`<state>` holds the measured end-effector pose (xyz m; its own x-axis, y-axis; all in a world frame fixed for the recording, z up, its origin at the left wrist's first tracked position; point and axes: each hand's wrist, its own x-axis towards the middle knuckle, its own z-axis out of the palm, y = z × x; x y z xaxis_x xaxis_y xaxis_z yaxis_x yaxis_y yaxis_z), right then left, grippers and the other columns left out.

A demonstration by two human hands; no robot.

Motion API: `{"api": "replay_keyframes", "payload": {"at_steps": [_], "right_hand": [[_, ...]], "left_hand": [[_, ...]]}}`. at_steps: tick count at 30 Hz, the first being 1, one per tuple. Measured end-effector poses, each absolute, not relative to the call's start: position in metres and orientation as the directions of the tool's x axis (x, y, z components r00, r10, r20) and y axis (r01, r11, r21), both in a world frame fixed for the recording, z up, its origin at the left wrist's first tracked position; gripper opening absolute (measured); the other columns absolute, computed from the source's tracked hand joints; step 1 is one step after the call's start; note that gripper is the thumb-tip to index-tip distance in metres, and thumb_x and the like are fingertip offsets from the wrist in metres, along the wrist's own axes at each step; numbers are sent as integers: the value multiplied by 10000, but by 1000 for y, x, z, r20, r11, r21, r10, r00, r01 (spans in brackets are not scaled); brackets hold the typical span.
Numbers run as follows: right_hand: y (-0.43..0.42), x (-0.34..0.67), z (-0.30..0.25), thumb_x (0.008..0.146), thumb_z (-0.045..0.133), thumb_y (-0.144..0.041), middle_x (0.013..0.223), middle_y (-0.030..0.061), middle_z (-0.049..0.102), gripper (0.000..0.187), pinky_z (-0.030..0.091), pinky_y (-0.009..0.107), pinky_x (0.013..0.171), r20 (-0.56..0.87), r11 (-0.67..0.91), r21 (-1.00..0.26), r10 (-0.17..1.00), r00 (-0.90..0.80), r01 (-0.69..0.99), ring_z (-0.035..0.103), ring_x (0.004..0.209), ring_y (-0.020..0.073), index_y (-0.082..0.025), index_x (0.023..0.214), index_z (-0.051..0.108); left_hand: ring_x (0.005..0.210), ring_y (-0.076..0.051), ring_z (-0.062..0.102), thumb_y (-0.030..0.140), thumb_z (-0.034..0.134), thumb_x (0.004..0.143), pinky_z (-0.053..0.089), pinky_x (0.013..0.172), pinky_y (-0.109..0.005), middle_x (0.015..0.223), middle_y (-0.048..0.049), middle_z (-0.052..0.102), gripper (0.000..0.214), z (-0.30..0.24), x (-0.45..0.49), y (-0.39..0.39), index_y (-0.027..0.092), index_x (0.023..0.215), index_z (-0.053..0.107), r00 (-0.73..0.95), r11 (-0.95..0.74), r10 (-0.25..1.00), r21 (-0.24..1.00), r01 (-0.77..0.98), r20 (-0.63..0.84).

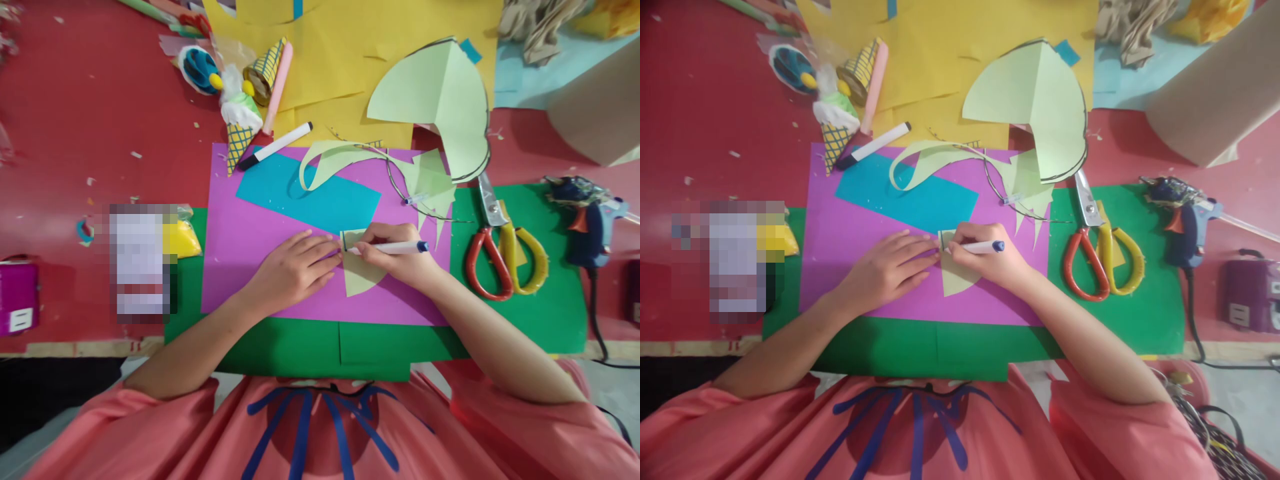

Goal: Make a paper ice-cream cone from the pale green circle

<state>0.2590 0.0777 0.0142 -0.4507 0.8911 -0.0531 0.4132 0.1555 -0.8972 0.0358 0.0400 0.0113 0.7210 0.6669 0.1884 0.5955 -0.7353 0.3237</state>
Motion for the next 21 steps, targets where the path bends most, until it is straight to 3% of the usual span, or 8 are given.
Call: {"api": "replay_keyframes", "payload": {"at_steps": [21], "right_hand": [[44, 264, 13, 835, 607, -229, 569, -27, 581, 160, 365, 172, 487, -70, 143, -887, 898, -433, 439, 486, 489, 57, -138, 703, 616]], "left_hand": [[1244, -215, 517, 228, 483, 937, 404, 1074, -435, 1284, -75, 614, 280, 11, 35, 40, 178, 1182, 609, 719, -722, 674, 354, 594, 167]]}}
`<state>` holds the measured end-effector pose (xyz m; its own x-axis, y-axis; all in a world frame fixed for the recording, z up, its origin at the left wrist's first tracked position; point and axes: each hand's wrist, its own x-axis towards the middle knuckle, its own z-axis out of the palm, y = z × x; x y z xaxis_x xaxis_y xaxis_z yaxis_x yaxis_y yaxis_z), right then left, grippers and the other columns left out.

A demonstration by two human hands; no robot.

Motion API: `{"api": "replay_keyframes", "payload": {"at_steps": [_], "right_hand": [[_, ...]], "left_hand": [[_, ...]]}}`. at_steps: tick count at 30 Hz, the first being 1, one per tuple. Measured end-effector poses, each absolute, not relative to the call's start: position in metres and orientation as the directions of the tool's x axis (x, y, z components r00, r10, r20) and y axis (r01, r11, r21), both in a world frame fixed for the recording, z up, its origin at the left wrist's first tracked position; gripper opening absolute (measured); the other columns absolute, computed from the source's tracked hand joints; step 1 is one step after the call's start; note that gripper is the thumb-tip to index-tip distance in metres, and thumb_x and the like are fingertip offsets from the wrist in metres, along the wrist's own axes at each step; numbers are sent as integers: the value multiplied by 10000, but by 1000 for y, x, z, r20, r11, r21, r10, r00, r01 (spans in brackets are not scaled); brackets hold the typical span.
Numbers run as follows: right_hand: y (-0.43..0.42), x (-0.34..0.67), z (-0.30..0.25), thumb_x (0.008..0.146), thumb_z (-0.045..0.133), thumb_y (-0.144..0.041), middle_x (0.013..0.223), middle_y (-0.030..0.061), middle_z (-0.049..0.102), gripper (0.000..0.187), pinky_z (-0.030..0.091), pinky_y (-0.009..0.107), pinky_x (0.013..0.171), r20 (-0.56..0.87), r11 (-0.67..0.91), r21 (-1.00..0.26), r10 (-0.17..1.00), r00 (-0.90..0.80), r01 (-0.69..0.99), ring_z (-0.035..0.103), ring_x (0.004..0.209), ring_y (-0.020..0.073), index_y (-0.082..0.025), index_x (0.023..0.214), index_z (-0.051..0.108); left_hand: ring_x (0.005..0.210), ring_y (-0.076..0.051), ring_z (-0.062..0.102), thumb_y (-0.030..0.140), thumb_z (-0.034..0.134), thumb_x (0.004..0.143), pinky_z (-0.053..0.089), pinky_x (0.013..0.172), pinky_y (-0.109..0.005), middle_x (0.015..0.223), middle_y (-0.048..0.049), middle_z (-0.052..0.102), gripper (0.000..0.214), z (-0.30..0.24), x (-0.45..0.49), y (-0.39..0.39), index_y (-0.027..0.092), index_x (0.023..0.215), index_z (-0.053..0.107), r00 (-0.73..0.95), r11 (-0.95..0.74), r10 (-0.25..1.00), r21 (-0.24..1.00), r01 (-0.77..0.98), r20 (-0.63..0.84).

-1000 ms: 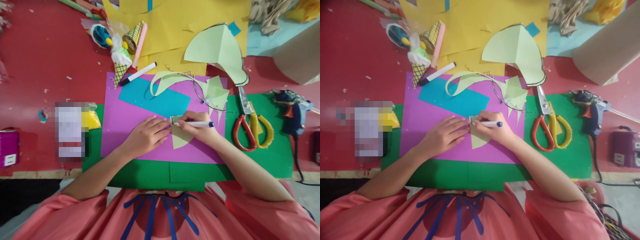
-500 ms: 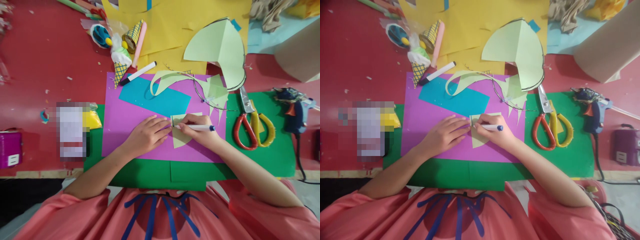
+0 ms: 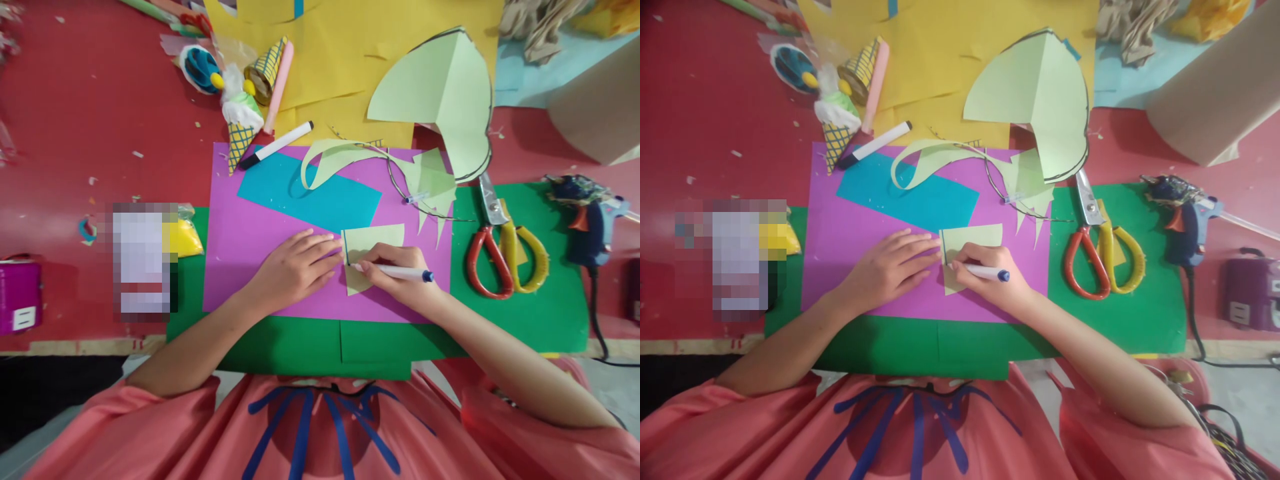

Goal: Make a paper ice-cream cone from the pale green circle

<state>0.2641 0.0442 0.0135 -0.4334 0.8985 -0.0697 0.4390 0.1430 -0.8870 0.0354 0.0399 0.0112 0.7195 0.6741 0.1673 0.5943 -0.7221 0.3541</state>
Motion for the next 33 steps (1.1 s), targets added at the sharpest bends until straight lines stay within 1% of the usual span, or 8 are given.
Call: {"api": "replay_keyframes", "payload": {"at_steps": [6, 15, 22, 29, 33], "right_hand": [[37, 265, 14, 829, 619, -225, 546, -40, 555, 175, 351, 163, 479, -75, 147, -881, 895, -439, 449, 465, 472, 44, -143, 676, 605], [23, 267, 18, 855, 573, -260, 541, -20, 567, 214, 365, 173, 473, -104, 132, -881, 882, -459, 454, 473, 460, 56, -136, 685, 613], [18, 268, 15, 850, 560, -266, 542, -4, 569, 233, 369, 203, 480, -49, 207, -862, 874, -483, 462, 470, 465, 76, -157, 646, 588], [17, 270, 9, 837, 544, -235, 537, -11, 535, 235, 345, 209, 478, 3, 261, -869, 852, -524, 420, 442, 465, 74, -168, 612, 556], [17, 270, 8, 838, 543, -223, 545, -5, 545, 227, 351, 213, 487, 21, 278, -874, 842, -539, 399, 458, 477, 79, -165, 619, 561]], "left_hand": [[1245, -215, 517, 229, 485, 936, 402, 1077, -427, 1293, -75, 609, 288, 11, 35, 40, 172, 1192, 602, 720, -725, 672, 349, 594, 172], [1231, -212, 529, 226, 485, 934, 407, 1075, -417, 1279, -72, 620, 270, 12, 36, 40, 165, 1160, 620, 717, -724, 675, 343, 599, 174], [1219, -209, 540, 232, 491, 933, 421, 1063, -419, 1271, -70, 626, 272, 11, 36, 40, 173, 1166, 619, 713, -725, 676, 341, 599, 186], [1225, -209, 535, 228, 488, 934, 414, 1069, -420, 1272, -72, 625, 272, 11, 36, 40, 173, 1164, 621, 712, -721, 678, 350, 598, 181], [1215, -212, 540, 230, 487, 934, 417, 1063, -419, 1272, -72, 624, 272, 11, 36, 40, 169, 1164, 619, 713, -726, 675, 342, 596, 190]]}}
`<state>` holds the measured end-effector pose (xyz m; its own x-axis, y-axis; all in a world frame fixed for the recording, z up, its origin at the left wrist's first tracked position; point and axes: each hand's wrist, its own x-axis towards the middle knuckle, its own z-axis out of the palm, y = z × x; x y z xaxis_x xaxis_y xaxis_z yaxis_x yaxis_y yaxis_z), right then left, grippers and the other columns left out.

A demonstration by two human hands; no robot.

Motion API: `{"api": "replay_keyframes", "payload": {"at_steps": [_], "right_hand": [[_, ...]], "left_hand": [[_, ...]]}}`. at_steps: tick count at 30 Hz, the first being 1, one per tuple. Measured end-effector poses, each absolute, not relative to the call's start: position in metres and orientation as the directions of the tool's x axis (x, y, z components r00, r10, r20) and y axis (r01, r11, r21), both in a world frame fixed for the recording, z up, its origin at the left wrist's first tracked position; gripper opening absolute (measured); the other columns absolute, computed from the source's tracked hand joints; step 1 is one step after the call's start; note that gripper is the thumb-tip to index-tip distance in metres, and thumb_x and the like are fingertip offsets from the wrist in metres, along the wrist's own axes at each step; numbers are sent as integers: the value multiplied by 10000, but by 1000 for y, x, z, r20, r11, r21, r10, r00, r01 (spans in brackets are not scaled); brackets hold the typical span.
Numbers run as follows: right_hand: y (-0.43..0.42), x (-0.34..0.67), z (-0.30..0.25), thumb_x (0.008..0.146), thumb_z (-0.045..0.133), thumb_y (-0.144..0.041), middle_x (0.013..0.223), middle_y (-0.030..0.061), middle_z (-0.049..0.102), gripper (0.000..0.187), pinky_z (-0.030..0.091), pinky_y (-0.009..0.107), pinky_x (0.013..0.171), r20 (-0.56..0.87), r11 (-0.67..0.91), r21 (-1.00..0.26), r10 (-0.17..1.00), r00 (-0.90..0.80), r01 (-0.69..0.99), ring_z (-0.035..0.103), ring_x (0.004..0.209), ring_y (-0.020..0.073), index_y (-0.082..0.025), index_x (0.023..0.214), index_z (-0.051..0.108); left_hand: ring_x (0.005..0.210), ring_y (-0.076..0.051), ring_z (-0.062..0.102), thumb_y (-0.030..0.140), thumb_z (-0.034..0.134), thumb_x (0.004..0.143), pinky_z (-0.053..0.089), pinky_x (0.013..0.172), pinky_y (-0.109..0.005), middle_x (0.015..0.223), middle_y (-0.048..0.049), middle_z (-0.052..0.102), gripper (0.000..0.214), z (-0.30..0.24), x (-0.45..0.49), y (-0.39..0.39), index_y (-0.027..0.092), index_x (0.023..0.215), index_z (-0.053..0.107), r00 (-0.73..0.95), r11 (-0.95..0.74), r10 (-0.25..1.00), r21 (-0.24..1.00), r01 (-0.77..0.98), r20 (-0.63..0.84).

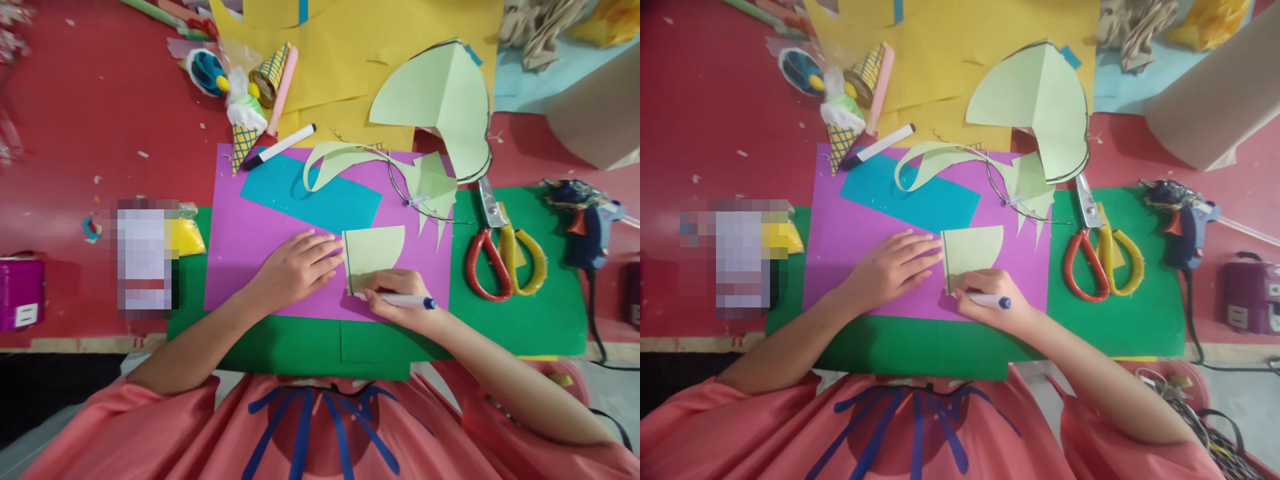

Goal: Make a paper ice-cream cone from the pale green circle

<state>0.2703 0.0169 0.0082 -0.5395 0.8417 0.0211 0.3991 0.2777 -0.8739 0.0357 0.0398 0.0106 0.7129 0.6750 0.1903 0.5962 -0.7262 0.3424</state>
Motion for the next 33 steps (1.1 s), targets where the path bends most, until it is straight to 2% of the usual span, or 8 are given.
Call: {"api": "replay_keyframes", "payload": {"at_steps": [4, 6, 9, 11, 13, 15, 19, 33], "right_hand": [[19, 270, 12, 827, 561, -234, 548, 2, 567, 224, 360, 215, 486, -14, 238, -892, 835, -550, 384, 478, 479, 83, -162, 615, 580], [22, 272, 15, 808, 578, -234, 540, 7, 587, 215, 364, 214, 465, -106, 97, -933, 847, -521, 347, 500, 471, 89, -157, 608, 593], [30, 278, 19, 826, 569, -275, 533, 11, 619, 221, 396, 219, 426, -269, -242, -963, 855, -444, 117, 549, 452, 111, -154, 648, 620], [39, 282, 22, 865, 543, -326, 571, 16, 642, 245, 453, 241, 447, -273, -322, -945, 875, -399, -59, 583, 465, 128, -153, 726, 646], [50, 283, 24, 879, 556, -352, 666, 29, 671, 234, 502, 265, 505, -227, -276, -957, 905, -360, -89, 622, 528, 139, -151, 832, 667], [63, 280, 26, 862, 605, -340, 744, 41, 680, 204, 521, 272, 555, -191, -200, -980, 916, -351, 13, 645, 603, 146, -149, 896, 670], [83, 264, 28, 857, 610, -322, 658, 18, 636, 189, 476, 250, 546, -126, -48, -975, 922, -367, 215, 595, 566, 119, -149, 788, 634], [90, 242, 12, 807, 530, -213, 517, -39, 481, 262, 314, 249, 503, -1, 134, -887, 957, -291, 442, 401, 490, 79, -202, 572, 414]], "left_hand": [[1225, -211, 531, 233, 489, 935, 408, 1070, -422, 1279, -66, 618, 273, 10, 35, 39, 172, 1172, 610, 716, -728, 673, 336, 598, 186], [1226, -213, 529, 231, 490, 935, 406, 1070, -425, 1279, -66, 617, 273, 10, 35, 39, 170, 1173, 607, 719, -731, 670, 336, 594, 186], [1233, -215, 521, 229, 492, 933, 402, 1073, -427, 1284, -67, 613, 276, 10, 34, 39, 170, 1179, 604, 724, -735, 665, 339, 588, 185], [1239, -219, 514, 226, 494, 932, 399, 1074, -430, 1287, -67, 611, 278, 9, 33, 39, 171, 1181, 604, 727, -738, 661, 339, 584, 187], [1246, -220, 507, 223, 492, 932, 397, 1076, -433, 1296, -67, 606, 279, 8, 33, 39, 173, 1183, 604, 729, -739, 659, 341, 582, 186], [1251, -216, 503, 221, 486, 934, 398, 1074, -435, 1309, -66, 599, 288, 8, 33, 39, 180, 1196, 598, 728, -734, 662, 346, 584, 176], [1252, -225, 501, 225, 485, 934, 410, 1060, -447, 1323, -72, 590, 292, 8, 33, 40, 185, 1200, 600, 727, -721, 670, 365, 589, 151], [1233, -226, 520, 240, 479, 936, 426, 1052, -442, 1296, -82, 606, 294, 12, 35, 41, 181, 1192, 609, 731, -723, 670, 341, 601, 132]]}}
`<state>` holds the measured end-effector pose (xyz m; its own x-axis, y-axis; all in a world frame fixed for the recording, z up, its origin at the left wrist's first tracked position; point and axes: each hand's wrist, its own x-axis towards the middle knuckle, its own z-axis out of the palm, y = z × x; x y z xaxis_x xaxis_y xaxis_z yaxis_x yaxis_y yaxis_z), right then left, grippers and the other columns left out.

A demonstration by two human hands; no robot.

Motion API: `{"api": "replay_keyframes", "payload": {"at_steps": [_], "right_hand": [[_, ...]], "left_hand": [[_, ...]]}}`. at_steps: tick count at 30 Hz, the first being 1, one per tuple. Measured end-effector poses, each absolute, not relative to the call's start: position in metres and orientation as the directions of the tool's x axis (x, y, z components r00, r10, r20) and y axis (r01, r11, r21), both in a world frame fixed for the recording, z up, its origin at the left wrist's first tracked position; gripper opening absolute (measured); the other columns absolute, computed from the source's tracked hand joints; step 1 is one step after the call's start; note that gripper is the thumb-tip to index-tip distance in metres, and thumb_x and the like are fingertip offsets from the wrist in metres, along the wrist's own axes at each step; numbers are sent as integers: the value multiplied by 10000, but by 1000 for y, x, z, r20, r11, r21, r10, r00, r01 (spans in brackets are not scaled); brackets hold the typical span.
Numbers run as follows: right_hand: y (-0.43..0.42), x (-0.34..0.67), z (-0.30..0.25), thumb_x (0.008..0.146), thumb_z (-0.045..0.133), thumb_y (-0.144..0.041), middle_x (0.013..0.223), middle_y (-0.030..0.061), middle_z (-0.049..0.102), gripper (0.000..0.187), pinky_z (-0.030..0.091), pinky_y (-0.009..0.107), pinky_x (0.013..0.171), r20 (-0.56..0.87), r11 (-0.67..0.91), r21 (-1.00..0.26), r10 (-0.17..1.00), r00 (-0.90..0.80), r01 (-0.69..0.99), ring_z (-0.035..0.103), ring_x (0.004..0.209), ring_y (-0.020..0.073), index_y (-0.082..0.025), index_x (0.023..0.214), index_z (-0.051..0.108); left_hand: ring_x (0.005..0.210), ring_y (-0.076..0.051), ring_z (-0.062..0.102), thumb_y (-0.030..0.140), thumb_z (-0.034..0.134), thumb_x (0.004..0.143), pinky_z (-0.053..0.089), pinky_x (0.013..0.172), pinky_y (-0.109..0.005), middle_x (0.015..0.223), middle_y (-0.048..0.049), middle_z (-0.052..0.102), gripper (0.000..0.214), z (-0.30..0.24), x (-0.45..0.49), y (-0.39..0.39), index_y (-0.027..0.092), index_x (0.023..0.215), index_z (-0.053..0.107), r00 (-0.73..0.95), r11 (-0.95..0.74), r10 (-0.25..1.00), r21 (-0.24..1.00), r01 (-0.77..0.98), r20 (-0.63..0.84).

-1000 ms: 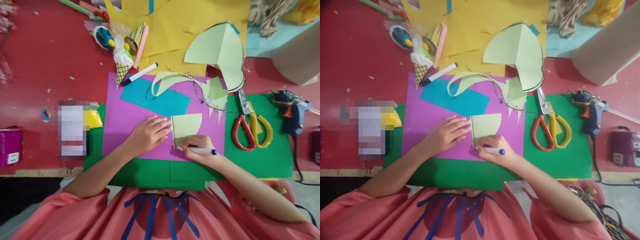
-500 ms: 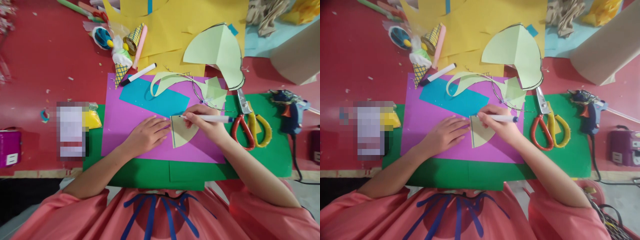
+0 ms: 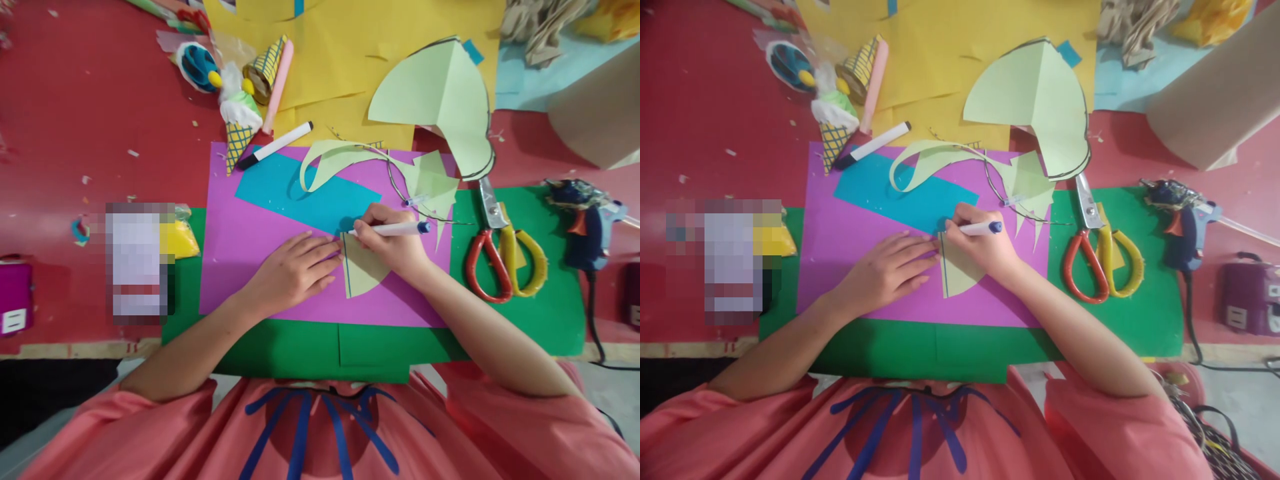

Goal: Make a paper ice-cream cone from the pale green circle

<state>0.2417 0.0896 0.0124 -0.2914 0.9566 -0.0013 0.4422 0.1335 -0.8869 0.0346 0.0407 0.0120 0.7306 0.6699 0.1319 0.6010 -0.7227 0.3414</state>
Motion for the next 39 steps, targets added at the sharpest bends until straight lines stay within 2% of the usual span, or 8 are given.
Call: {"api": "replay_keyframes", "payload": {"at_steps": [15, 22, 27, 34, 39], "right_hand": [[91, 242, 13, 776, 516, -164, 502, -40, 443, 270, 291, 257, 497, -23, 128, -875, 952, -304, 467, 386, 483, 84, -209, 547, 380], [89, 242, 13, 784, 513, -191, 512, -38, 454, 261, 303, 248, 504, 11, 153, -869, 957, -291, 471, 377, 488, 79, -205, 556, 387], [88, 242, 14, 749, 509, -196, 479, -54, 388, 242, 263, 239, 473, -64, 108, -870, 943, -327, 481, 335, 476, 73, -196, 535, 396], [85, 243, 15, 767, 509, -222, 486, -48, 428, 244, 292, 231, 483, -32, 119, -870, 955, -294, 479, 349, 476, 69, -191, 546, 412], [79, 245, 17, 727, 511, -186, 458, -57, 378, 231, 246, 227, 446, -92, 88, -871, 937, -336, 483, 317, 457, 62, -189, 523, 404]], "left_hand": [[1212, -234, 532, 233, 484, 935, 433, 1037, -441, 1287, -82, 612, 281, 12, 35, 41, 162, 1173, 616, 733, -732, 663, 335, 594, 150], [1208, -242, 535, 230, 489, 934, 434, 1035, -446, 1280, -86, 616, 283, 12, 35, 41, 149, 1171, 620, 734, -736, 660, 333, 589, 160], [1214, -230, 529, 226, 491, 931, 429, 1040, -440, 1283, -80, 613, 289, 11, 34, 40, 171, 1187, 614, 728, -726, 669, 344, 595, 149], [1204, -237, 536, 223, 491, 932, 432, 1038, -444, 1281, -77, 614, 282, 12, 35, 41, 159, 1176, 618, 731, -734, 663, 330, 594, 159], [1203, -234, 539, 219, 493, 931, 434, 1039, -436, 1271, -78, 621, 281, 11, 35, 41, 160, 1174, 622, 732, -740, 659, 325, 589, 172]]}}
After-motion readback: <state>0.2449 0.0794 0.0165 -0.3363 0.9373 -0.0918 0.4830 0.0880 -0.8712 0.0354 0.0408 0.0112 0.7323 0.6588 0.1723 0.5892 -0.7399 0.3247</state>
